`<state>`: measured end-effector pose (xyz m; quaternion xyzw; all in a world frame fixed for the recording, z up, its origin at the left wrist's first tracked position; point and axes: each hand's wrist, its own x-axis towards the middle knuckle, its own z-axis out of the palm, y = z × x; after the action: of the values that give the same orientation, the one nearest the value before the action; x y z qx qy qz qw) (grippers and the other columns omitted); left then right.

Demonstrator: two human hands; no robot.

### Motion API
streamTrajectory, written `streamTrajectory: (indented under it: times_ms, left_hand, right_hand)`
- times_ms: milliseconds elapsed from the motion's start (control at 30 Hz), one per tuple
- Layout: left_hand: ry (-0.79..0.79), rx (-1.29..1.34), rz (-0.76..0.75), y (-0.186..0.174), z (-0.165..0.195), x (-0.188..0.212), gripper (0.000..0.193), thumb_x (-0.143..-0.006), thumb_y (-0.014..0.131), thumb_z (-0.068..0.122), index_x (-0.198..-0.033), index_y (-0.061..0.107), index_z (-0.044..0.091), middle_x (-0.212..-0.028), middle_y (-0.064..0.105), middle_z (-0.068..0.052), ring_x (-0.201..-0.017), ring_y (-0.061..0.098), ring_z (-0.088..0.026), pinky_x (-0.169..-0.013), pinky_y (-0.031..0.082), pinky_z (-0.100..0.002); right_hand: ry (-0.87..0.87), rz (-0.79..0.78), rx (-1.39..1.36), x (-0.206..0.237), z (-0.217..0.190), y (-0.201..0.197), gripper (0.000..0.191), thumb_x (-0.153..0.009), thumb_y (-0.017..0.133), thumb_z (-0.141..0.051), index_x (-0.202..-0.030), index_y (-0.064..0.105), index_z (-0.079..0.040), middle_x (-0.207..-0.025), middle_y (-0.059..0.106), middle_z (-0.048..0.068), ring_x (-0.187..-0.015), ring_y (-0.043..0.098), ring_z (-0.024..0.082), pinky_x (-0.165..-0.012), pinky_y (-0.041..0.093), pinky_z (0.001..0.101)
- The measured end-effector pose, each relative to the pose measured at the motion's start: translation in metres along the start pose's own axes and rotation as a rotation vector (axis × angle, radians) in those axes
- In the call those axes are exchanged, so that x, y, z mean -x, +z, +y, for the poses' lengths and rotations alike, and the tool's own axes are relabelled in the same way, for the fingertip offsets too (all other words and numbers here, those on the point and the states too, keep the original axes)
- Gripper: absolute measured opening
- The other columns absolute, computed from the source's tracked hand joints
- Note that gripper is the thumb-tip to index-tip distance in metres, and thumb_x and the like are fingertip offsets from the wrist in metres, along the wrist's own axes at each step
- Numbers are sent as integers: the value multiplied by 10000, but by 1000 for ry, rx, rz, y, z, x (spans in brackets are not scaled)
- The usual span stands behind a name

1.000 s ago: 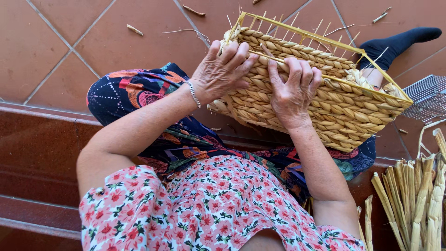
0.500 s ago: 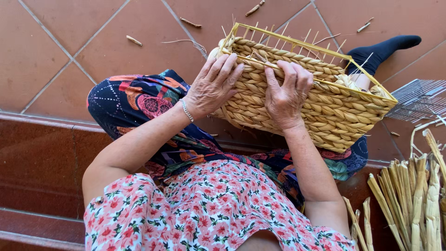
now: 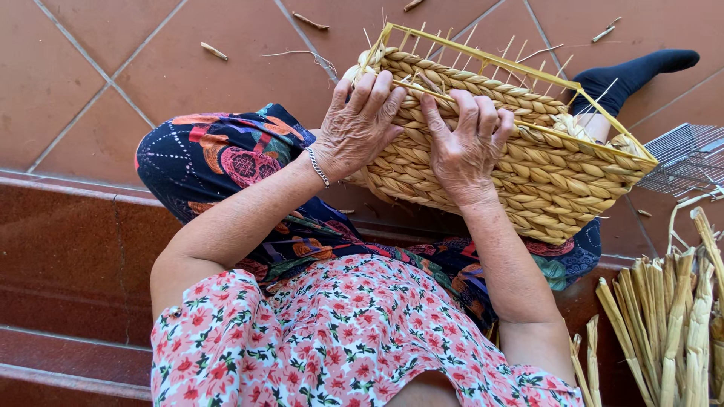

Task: The person weaves a rectangular basket using dried palm leaves, interlacing strands by hand and trimming excess material with scissors. The person sits on the floor and works on the basket's rim and sides, occasionally cutting protruding ends.

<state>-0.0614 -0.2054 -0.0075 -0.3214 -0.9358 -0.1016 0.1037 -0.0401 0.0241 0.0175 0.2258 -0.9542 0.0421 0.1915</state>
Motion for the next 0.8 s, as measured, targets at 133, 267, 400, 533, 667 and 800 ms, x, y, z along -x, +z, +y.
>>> streamTrajectory:
  times_ms: [133, 267, 400, 533, 667, 800]
  left_hand:
    - [-5, 8, -22, -9, 3, -5, 761, -907, 793, 414, -1484, 495, 17, -1473, 384, -184, -1401, 352, -349, -1206, 278, -551]
    - [16, 246, 31, -23, -8, -1, 618, -895, 814, 213, -1434, 567, 38, -1397, 441, -185, -1366, 412, -357, -1163, 374, -485]
    - [-150, 656, 177, -34, -44, 10, 382, -992, 746, 18, -1359, 645, 60, -1404, 562, -111, -1316, 584, -264, -1115, 548, -347]
    - [-349, 908, 158, -32, -78, -5, 296, -1059, 662, -7, -1349, 668, 54, -1320, 629, -73, -1189, 658, -161, -995, 613, -265]
    - [-485, 1124, 51, -30, -88, -18, 224, -1041, 665, 49, -1262, 704, 40, -1182, 698, -37, -1057, 683, -107, -912, 602, -250]
    - [-579, 1320, -9, -23, -81, -23, 183, -1047, 662, 72, -1212, 728, 29, -1097, 708, -31, -981, 683, -83, -893, 599, -237]
  right_hand:
    - [36, -34, -4, -4, -2, 2, 359, -1026, 690, -159, -1372, 717, -250, -1273, 548, 66, -1247, 463, 278, -1057, 304, 526]
    - [-4, 16, -114, 3, 8, -2, 439, -1011, 687, -94, -1413, 734, -264, -1357, 558, 95, -1285, 442, 294, -1067, 308, 500]
    - [138, 131, -270, 25, 21, -12, 431, -976, 706, -21, -1373, 717, -189, -1460, 519, 162, -1407, 404, 358, -1211, 335, 524]
    - [201, 146, -260, 27, 30, -19, 413, -958, 719, 8, -1357, 676, -91, -1443, 510, 170, -1403, 393, 370, -1219, 330, 512]
    - [149, 156, -314, 11, 11, -27, 309, -1001, 786, -20, -1293, 707, -86, -1317, 605, 116, -1278, 514, 337, -1165, 403, 497]
    - [16, 44, -550, -7, -32, -20, 180, -963, 815, -172, -987, 651, -102, -925, 643, 61, -860, 626, 282, -800, 493, 422]
